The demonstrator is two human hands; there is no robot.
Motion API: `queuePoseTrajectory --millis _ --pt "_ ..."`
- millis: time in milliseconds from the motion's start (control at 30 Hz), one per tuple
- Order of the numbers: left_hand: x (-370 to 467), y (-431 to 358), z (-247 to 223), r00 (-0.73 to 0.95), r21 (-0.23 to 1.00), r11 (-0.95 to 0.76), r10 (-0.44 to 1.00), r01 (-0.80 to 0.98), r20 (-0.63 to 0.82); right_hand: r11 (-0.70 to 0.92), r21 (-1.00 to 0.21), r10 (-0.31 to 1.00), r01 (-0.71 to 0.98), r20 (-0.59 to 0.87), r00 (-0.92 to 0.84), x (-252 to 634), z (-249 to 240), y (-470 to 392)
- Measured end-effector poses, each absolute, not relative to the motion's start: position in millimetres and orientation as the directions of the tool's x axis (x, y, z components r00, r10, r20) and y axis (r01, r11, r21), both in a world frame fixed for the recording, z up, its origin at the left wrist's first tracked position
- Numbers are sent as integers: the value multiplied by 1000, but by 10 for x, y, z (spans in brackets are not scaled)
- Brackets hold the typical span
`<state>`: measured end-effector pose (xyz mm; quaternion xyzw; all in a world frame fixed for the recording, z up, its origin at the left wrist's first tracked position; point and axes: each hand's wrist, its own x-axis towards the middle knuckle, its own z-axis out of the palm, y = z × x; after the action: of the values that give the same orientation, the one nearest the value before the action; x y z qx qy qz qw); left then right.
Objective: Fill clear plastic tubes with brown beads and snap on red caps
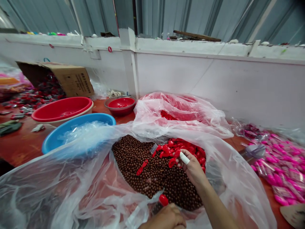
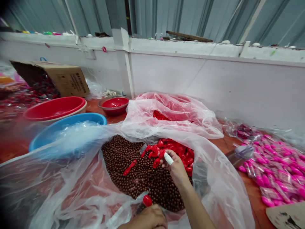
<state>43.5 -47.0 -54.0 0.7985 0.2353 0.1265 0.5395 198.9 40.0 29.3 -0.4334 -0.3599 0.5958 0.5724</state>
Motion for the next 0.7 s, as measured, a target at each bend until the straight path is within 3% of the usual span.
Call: queuePoseTrajectory --millis 200,267,333,433,533,700 --pt "324 -467 -42 852 861 -438 524 260 10 -168 -921 983 -352 -185 15 2008 230 194" --pt "224 -355 97 807 842 -458 588 285 47 -223 -937 973 -268 -229 -12 2081 127 117" --pt "61 -172 155 662 792 -441 747 423 61 -245 -966 969 -86 -246 -4 2184 -10 50" --pt "-249 194 124 329 714 -292 940 636 91 -108 -934 982 340 -47 183 2327 -206 -18" --pt "-444 604 46 129 667 -188 982 721 138 46 -732 947 680 249 203 2351 -316 -45" --pt "-259 1143 -65 198 652 -237 971 720 134 317 -545 929 776 341 -140 2113 -375 -73"
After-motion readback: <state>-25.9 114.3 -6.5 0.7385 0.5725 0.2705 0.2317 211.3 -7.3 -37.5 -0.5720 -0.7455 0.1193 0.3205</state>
